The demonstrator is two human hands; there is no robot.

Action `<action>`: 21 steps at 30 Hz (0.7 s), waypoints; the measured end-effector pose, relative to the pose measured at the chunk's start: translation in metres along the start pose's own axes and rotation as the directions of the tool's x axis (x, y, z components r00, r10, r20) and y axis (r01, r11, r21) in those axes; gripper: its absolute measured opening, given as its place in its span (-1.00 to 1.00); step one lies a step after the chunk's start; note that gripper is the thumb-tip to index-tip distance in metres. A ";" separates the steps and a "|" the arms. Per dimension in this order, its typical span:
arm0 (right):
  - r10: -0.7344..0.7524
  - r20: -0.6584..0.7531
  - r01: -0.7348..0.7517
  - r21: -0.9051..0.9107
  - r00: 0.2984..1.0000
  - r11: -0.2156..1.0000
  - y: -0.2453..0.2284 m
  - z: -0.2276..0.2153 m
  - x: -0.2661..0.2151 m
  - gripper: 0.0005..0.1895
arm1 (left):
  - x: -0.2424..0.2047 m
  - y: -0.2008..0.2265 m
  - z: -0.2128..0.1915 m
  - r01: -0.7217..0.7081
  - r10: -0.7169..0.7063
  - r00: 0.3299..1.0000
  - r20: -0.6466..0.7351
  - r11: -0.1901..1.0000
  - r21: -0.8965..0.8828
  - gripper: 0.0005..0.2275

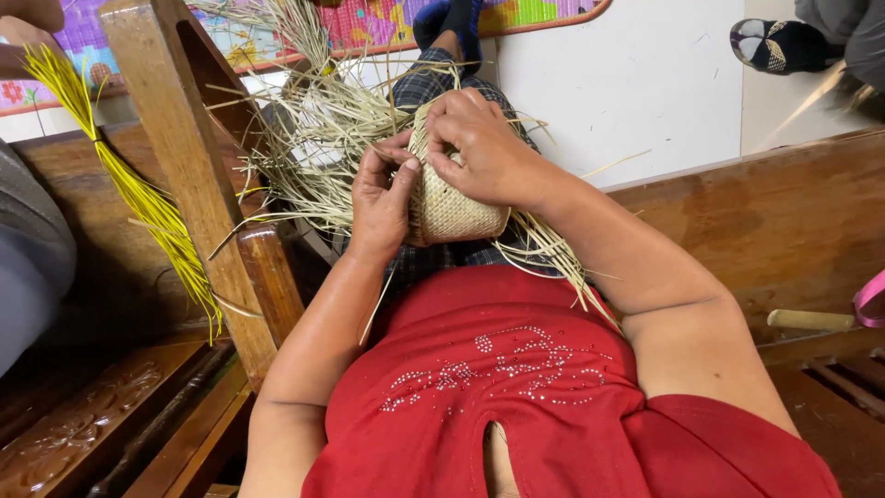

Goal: Weaving a cap using dried straw or grass strands by hand.

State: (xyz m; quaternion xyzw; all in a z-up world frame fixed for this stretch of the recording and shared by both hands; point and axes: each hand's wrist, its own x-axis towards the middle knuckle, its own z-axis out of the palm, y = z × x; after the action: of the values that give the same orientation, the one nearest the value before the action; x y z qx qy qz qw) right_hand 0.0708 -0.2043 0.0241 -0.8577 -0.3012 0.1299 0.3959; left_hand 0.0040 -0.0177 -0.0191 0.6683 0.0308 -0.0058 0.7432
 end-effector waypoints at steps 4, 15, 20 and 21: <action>0.016 -0.018 -0.015 0.021 1.000 1.000 0.002 0.001 -0.001 -0.87 | 0.002 -0.003 0.004 -0.021 0.021 1.000 -0.022 0.999 -0.030 -0.96; 0.542 0.074 -0.524 0.395 0.837 0.755 0.009 -0.038 -0.025 -0.93 | -0.014 0.010 0.017 -0.090 0.090 0.996 0.008 0.976 0.196 -0.96; 0.584 -0.073 -0.434 0.596 0.808 0.675 0.047 -0.020 -0.062 -0.83 | -0.026 0.020 0.022 -0.227 0.211 0.972 0.105 0.958 0.176 -0.93; 0.705 -0.005 -0.521 0.670 0.709 0.529 0.033 -0.020 -0.064 -0.77 | -0.027 0.022 0.023 -0.244 0.220 0.966 0.134 0.948 0.206 -0.93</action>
State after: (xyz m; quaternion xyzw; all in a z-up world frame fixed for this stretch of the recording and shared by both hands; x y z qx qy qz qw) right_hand 0.0433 -0.2728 0.0116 -0.7342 0.1426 0.2330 0.6216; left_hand -0.0213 -0.0393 0.0070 0.7443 -0.0896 0.0419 0.6604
